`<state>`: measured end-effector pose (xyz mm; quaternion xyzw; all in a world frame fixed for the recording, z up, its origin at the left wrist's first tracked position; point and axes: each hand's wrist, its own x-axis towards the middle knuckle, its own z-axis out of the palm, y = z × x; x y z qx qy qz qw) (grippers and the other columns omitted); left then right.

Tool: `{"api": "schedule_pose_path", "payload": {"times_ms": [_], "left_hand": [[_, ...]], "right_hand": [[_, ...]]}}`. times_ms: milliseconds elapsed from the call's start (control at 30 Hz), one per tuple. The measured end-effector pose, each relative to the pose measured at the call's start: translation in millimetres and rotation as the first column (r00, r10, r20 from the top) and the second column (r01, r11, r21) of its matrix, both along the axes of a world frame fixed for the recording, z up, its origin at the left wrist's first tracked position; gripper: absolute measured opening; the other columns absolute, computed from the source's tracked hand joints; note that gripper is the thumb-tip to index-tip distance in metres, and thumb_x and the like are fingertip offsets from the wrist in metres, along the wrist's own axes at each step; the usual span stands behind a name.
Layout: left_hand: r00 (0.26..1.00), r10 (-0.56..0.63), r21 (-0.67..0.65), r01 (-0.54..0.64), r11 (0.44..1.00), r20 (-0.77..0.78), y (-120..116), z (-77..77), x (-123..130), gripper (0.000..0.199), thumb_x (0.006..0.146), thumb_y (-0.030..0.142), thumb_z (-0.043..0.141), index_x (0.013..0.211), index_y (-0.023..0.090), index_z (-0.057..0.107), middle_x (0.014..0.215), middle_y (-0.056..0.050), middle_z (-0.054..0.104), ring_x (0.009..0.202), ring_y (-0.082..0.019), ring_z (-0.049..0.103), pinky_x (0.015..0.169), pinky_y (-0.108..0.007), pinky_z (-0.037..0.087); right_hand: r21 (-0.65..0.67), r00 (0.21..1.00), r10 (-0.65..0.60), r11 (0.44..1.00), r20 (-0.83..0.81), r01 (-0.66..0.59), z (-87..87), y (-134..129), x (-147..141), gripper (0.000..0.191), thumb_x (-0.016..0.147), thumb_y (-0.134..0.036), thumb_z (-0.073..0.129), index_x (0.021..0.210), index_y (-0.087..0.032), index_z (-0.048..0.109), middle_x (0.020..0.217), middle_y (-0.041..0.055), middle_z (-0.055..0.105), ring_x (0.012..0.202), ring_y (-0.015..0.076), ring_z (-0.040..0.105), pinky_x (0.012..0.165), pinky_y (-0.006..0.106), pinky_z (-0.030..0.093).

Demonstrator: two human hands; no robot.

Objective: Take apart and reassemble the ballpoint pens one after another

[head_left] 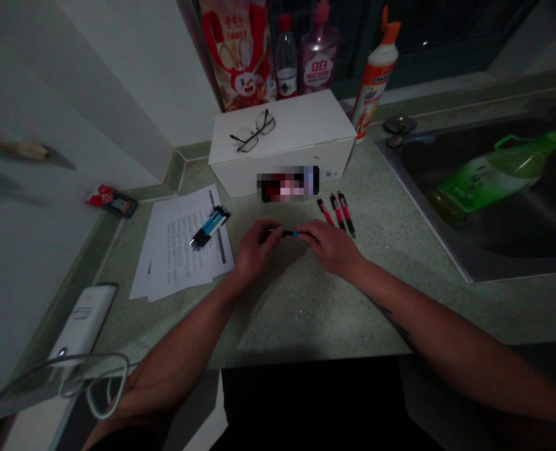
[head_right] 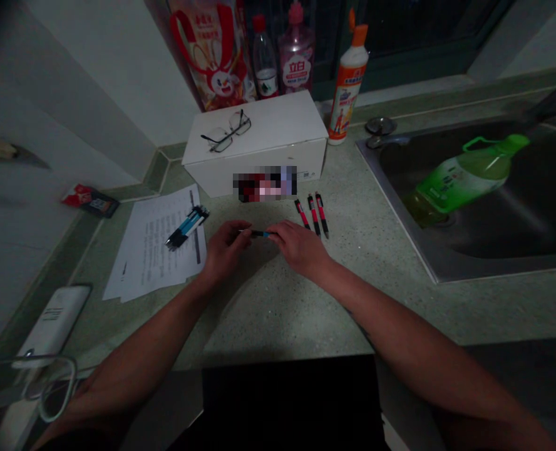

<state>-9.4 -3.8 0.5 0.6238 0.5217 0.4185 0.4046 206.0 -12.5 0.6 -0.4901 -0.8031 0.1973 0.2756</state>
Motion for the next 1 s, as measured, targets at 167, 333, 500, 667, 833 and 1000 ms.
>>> {"api": "schedule_pose_path", "payload": {"times_ms": [167, 333, 500, 667, 833, 1000], "left_hand": [[1.0, -0.004, 0.007, 0.004, 1.0, -0.024, 0.3, -0.1, 0.3, 0.018, 0.092, 0.031, 0.068, 0.106, 0.019, 0.069, 0.09, -0.005, 0.074, 0.077, -0.017, 0.067, 0.07, -0.03, 0.052], [0.999, -0.012, 0.02, 0.013, 1.0, -0.038, -1.1, 0.1, -0.2, 0.015, 0.092, 0.028, 0.068, 0.104, 0.02, 0.07, 0.093, -0.005, 0.075, 0.08, -0.018, 0.068, 0.071, -0.029, 0.053], [0.999, 0.002, 0.038, -0.001, 0.999, -0.039, -0.4, -0.2, -0.4, 0.013, 0.092, 0.029, 0.067, 0.099, 0.019, 0.072, 0.091, -0.005, 0.075, 0.079, -0.018, 0.068, 0.074, -0.031, 0.053], [1.0, 0.005, 0.031, -0.004, 1.0, -0.03, 1.2, 0.1, -0.4, 0.015, 0.091, 0.03, 0.067, 0.101, 0.02, 0.073, 0.094, -0.005, 0.077, 0.08, -0.018, 0.069, 0.076, -0.033, 0.054], [0.999, 0.008, 0.025, -0.007, 1.0, -0.047, 2.0, -0.2, -0.7, 0.016, 0.091, 0.029, 0.068, 0.102, 0.019, 0.074, 0.096, -0.006, 0.077, 0.082, -0.02, 0.07, 0.077, -0.034, 0.056], [0.991, -0.028, 0.133, 0.045, 0.99, -0.129, 2.0, 0.2, -4.3, 0.007, 0.09, 0.022, 0.068, 0.094, 0.02, 0.074, 0.093, -0.004, 0.076, 0.085, -0.019, 0.071, 0.082, -0.034, 0.057]], "right_hand": [[0.002, 1.0, -0.003, 1.0, -0.016, 0.003, -2.5, 0.6, -0.1, 0.028, 0.108, -0.032, 0.045, 0.117, -0.024, 0.071, 0.108, 0.0074, 0.074, 0.101, 0.0244, 0.07, 0.089, 0.038, 0.053], [0.004, 1.0, 0.002, 1.0, -0.024, -0.002, -2.9, -0.1, -1.0, 0.026, 0.108, -0.03, 0.047, 0.117, -0.023, 0.07, 0.108, 0.0077, 0.074, 0.102, 0.0244, 0.07, 0.089, 0.038, 0.053], [0.015, 1.0, 0.009, 1.0, -0.009, -0.009, -2.8, -0.9, -1.1, 0.026, 0.108, -0.03, 0.047, 0.117, -0.023, 0.07, 0.109, 0.0078, 0.075, 0.102, 0.0246, 0.071, 0.089, 0.039, 0.054], [0.023, 1.0, 0.004, 1.0, 0.02, -0.005, -2.4, -0.3, -1.2, 0.025, 0.108, -0.029, 0.048, 0.117, -0.024, 0.071, 0.109, 0.0075, 0.075, 0.102, 0.0248, 0.071, 0.089, 0.04, 0.056], [-0.002, 0.999, -0.013, 1.0, 0.046, 0.013, -0.3, -0.4, -2.1, 0.025, 0.106, -0.026, 0.05, 0.118, -0.022, 0.072, 0.109, 0.0091, 0.075, 0.103, 0.0254, 0.072, 0.09, 0.039, 0.056], [-0.066, 1.0, -0.02, 0.998, -0.01, 0.019, 3.2, -0.6, -2.1, 0.024, 0.104, -0.025, 0.052, 0.114, -0.024, 0.073, 0.11, 0.0081, 0.076, 0.104, 0.0255, 0.072, 0.09, 0.039, 0.055]]}}
